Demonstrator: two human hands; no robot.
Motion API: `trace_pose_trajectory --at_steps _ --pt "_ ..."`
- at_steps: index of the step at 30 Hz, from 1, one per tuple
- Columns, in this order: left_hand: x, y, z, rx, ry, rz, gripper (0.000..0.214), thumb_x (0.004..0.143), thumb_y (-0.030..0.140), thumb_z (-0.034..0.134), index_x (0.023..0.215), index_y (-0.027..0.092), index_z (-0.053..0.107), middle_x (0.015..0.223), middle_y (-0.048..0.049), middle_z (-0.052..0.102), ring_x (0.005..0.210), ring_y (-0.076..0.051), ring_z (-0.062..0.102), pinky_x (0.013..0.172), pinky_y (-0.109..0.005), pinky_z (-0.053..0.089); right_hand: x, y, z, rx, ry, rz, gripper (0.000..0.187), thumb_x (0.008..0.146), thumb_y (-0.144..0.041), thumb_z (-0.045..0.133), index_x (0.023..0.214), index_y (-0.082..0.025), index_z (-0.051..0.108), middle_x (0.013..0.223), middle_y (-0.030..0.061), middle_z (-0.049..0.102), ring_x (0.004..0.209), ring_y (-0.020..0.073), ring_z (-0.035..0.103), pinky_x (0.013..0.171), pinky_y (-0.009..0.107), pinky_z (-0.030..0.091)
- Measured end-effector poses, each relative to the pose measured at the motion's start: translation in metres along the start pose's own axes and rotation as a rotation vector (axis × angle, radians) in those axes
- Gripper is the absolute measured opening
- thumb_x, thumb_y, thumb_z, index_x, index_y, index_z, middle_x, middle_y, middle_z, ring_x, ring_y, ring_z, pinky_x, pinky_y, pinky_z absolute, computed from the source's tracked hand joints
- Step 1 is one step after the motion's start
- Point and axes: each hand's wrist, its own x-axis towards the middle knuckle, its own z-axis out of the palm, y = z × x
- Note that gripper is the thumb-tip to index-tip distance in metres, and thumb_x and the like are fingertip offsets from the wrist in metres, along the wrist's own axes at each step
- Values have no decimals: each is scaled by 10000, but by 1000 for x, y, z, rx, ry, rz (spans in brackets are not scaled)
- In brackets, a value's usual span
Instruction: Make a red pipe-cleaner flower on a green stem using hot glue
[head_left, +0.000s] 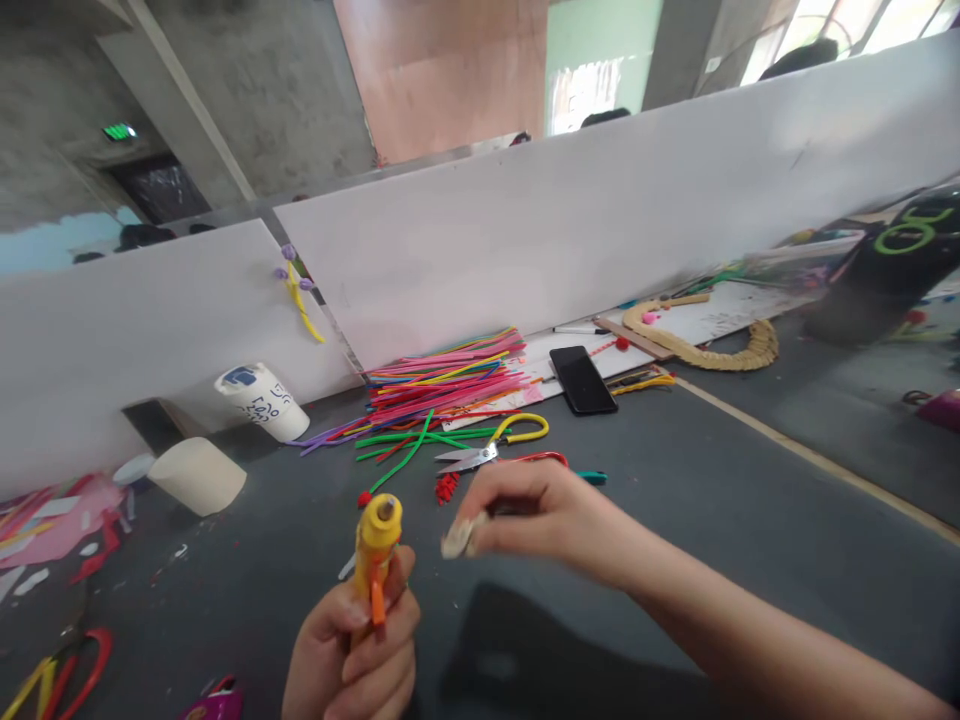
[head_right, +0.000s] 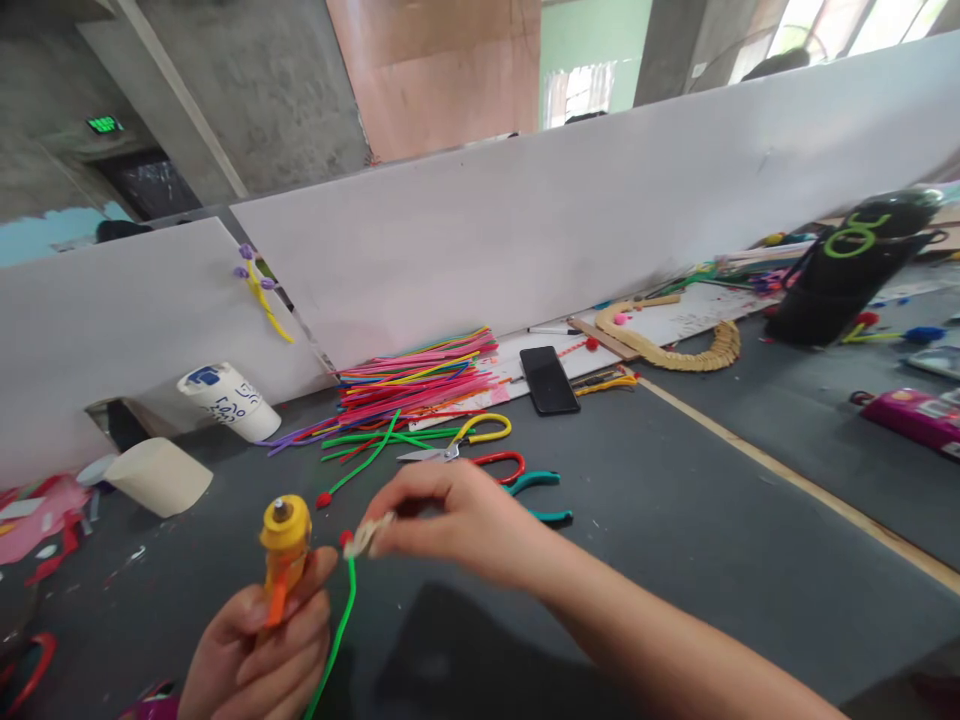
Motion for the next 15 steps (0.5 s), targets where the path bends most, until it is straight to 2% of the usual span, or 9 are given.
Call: trace_pose_trajectory --at_steps 2,4,10,12,15 --pt "0 1 2 6 -4 -32 209 740 116 455 812 135 651 452 89 360 190 10 155 231 -104 252 3 -1 -3 68 88 -29 118 758 -287 728 804 -180 710 797 11 700 753 134 620 731 261 474" --pt "2 -2 1 7 1 -43 223 717 134 468 812 134 670 435 90 351 185 13 150 229 -98 230 9 -5 -3 96 117 -46 142 775 -313 721 848 -191 716 843 10 708 776 128 623 741 257 475" --pt "5 -9 -11 63 50 -25 399 720 143 475 1010 134 749 422 92 343 168 7 110 196 -115 197 24 -12 14 254 39 -9 144 696 -242 790 800 -184 710 819 -9 707 772 122 635 765 259 481" --pt "4 -9 -11 100 101 42 348 731 152 502 966 152 758 421 94 349 177 7 110 197 -117 216 25 -8 15 273 42 11 142 690 -239 798 784 -172 714 800 -6 705 757 114 626 757 246 474" --pt "3 -9 -5 171 238 220 222 756 171 577 900 177 746 451 97 381 243 8 126 247 -110 285 23 0 10 326 78 69 178 696 -278 802 795 -163 711 789 0 693 707 93 603 699 218 460"
